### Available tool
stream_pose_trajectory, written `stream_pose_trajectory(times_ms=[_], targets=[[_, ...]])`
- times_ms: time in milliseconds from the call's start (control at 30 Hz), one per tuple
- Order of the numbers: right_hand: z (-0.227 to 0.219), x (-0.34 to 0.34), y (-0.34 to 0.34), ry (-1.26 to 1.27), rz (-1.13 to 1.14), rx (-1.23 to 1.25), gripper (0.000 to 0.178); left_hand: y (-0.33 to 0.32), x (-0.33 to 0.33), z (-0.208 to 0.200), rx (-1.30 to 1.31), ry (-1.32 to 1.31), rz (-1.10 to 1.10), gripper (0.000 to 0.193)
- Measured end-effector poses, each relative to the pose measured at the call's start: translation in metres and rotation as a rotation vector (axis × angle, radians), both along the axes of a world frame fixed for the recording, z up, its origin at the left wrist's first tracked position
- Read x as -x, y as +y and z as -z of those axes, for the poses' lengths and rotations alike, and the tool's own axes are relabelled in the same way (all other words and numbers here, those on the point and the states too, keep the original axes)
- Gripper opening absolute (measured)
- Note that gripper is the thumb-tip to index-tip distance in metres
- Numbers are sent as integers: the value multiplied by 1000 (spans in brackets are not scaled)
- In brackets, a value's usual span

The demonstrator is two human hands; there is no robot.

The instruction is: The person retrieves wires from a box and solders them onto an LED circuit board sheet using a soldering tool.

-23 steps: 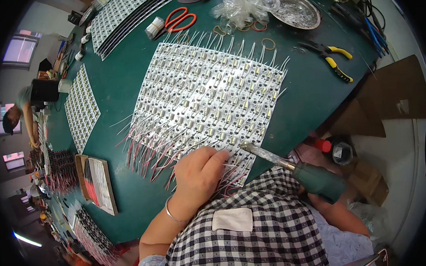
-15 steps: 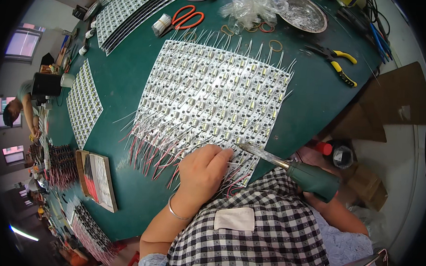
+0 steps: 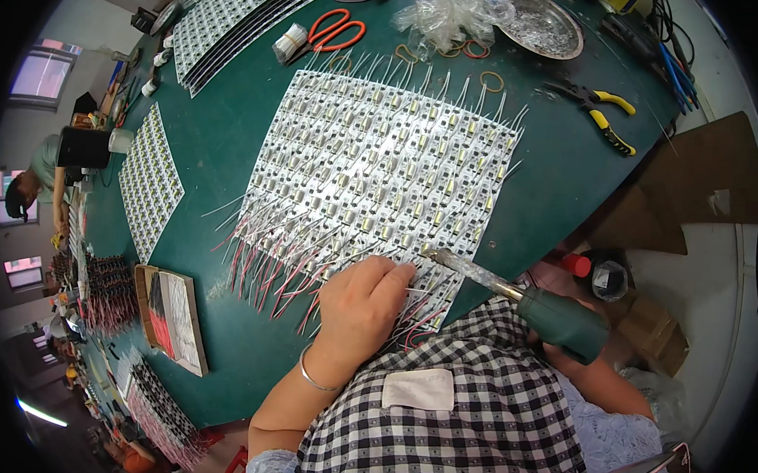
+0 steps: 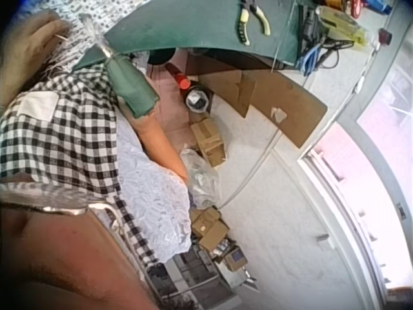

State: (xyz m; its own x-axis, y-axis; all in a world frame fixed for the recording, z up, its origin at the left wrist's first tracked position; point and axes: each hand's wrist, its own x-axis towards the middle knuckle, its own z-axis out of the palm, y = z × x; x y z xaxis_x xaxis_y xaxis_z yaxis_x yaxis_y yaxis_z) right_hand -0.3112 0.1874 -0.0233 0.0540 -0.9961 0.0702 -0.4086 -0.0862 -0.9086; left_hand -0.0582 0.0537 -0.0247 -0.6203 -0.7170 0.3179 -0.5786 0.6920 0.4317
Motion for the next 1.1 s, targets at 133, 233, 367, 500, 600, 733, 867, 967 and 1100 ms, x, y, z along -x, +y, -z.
stream_pose_trajectory(times_ms=[133,233,367,500,600,733,867,967,1100], targets=[[10,-7,-1,-272,62,-122,36,3,-1,0,3,-19,-21,26],[-1,-8,-1,-130,47,-78,34,-1,1,0,-4,25,7,27],[9,-1,5,-114,83,-119,39,2,0,1,-1,-14,-20,27],[17,10,17,-251,-20,-172,40,1,0,-2,-2,-15,-13,26],[15,10,19,-271,-32,-137,41,0,2,-1,2,-12,-5,26],[19,7,20,-397,4,-165,41,2,1,-2,3,-49,-22,26],[24,9,18,-357,-22,-133,42,5,-3,-2,0,-66,-43,26],[25,10,21,-322,-30,-86,42,6,-5,-8,-13,-81,-39,27],[28,19,30,-363,84,-114,41,7,-26,-18,30,-50,-100,26]])
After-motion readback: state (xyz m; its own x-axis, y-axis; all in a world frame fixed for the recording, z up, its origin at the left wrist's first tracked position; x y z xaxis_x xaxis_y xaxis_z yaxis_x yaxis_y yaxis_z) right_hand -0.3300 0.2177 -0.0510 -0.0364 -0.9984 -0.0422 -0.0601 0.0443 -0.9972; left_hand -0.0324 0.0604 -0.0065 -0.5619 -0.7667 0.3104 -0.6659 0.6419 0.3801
